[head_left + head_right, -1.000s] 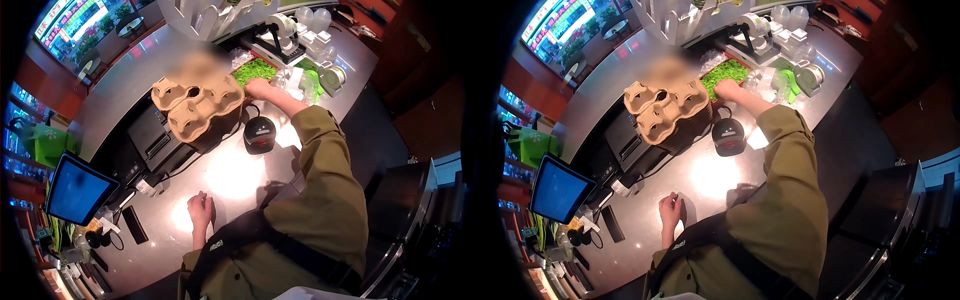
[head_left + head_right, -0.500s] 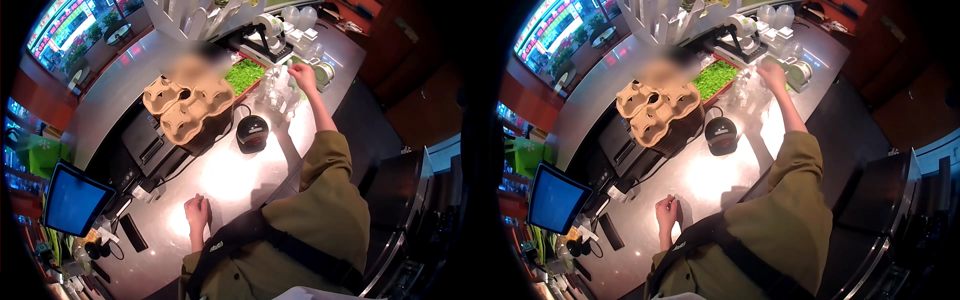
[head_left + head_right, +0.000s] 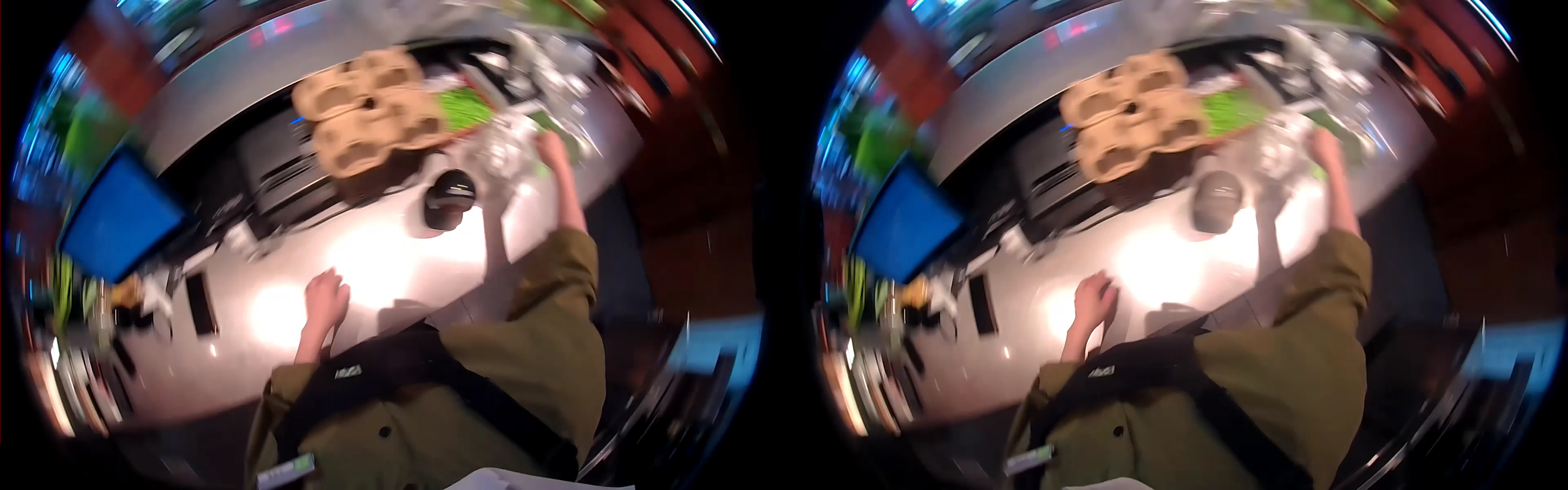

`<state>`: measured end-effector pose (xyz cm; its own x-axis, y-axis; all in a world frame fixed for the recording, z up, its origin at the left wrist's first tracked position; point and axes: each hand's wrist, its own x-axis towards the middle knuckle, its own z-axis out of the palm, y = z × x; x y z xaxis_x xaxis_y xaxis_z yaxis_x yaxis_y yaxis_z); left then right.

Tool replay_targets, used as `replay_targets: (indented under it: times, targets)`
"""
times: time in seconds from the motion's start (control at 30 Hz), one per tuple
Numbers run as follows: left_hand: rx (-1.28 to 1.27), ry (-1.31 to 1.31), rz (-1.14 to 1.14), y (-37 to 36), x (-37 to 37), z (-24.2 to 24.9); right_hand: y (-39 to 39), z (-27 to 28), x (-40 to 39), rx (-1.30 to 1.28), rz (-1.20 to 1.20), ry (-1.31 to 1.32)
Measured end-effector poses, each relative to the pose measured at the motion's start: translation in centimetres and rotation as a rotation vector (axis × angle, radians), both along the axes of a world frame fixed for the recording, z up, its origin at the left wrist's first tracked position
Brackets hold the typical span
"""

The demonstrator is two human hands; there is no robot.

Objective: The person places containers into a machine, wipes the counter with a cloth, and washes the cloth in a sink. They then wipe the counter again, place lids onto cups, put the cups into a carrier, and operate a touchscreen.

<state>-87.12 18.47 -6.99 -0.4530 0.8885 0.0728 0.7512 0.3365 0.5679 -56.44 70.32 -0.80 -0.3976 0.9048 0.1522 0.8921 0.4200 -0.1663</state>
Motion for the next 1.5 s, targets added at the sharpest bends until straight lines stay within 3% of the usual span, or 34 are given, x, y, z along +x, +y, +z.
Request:
replay_targets:
  times: [0.07, 0.1, 0.13, 0.17, 0.2, 0.23, 0.3, 0.33, 0.43, 0.6, 0.67, 0.73, 0.8, 0.83, 0.9, 0.93, 1.0, 1.07, 1.2, 1.33, 1.5]
  targets:
    - [-0.279, -0.098, -0.009, -0.3, -0.3, -0.6, 0.4, 0.1, 0.7, 0.113, -0.081, -0.011]
    - [-0.235, -0.058, 0.038, -1.0, 0.2, -2.8, 0.2, 1.4, 0.4, 0.1, -0.138, -0.009]
    - [-0.208, -0.122, 0.035, -1.6, 0.5, -2.1, 1.1, 1.6, 0.9, 0.087, -0.177, -0.01]
    - [-0.204, -0.037, 0.045, -1.6, 0.8, -0.8, -3.4, 5.9, -1.8, 0.105, -0.288, 0.012]
    - [-0.169, 0.0, 0.043, -2.0, 0.9, -0.5, -5.5, 6.6, -2.4, 0.351, -0.176, 0.221]
    - [-0.144, -0.034, 0.032, -2.3, 0.7, 0.0, -6.7, 8.1, -3.2, 0.365, -0.21, 0.222]
    - [-0.082, -0.033, -0.013, -3.4, 0.4, 0.1, -6.1, 7.9, -3.5, 0.466, 0.039, 0.474]
    - [-0.03, -0.016, -0.051, -4.2, 0.0, -0.4, -8.4, 8.9, -4.8, 0.608, 0.138, 0.412]
    - [0.052, -0.171, -0.078, -6.1, -1.8, 0.1, -17.9, 12.6, -10.2, 0.564, 0.185, 0.598]
    - [0.412, -0.083, 0.372, -11.5, -8.5, 1.5, -30.3, 12.3, -16.8, 0.506, 0.466, 0.787]
    - [0.44, -0.155, 0.584, -15.5, -12.5, 3.1, -38.1, 10.6, -22.1, 0.212, 0.492, 0.968]
    - [0.58, 0.048, 0.603, -20.6, -17.4, 1.6, -44.7, 9.0, -27.5, 0.178, 0.686, 0.879]
    - [0.603, -0.003, 0.666, -26.6, -21.7, 0.5, -51.0, 7.2, -33.6, 0.126, 0.813, 0.858]
    - [0.56, 0.01, 0.709, -30.2, -23.7, 0.4, -54.2, 6.8, -36.9, -0.02, 0.815, 0.928]
    - [0.46, -0.009, 0.806, -36.9, -26.5, 0.2, -59.4, 7.4, -43.2, 0.152, 0.908, 0.857]
    - [0.405, -0.025, 0.854, -39.9, -27.9, 0.1, -60.9, 7.1, -46.3, 0.291, 0.932, 0.832]
    - [0.372, 0.026, 0.965, -45.0, -30.1, -0.8, -64.1, 7.8, -51.2, 0.043, 0.851, 0.691]
    - [0.389, 0.001, 1.001, -48.5, -32.1, -1.4, -65.3, 8.2, -55.6, 0.097, 0.789, 0.489]
    - [0.432, 0.045, 1.024, -52.1, -34.8, -3.1, -67.0, 10.6, -60.3, 0.22, 0.678, 0.311]
    - [0.419, 0.211, 1.034, -52.8, -34.6, -3.8, -69.0, 9.1, -60.9, 0.233, 0.594, 0.17]
    - [0.329, 0.339, 1.038, -52.0, -34.0, -3.1, -71.1, 9.4, -62.7, 0.299, 0.792, 0.175]
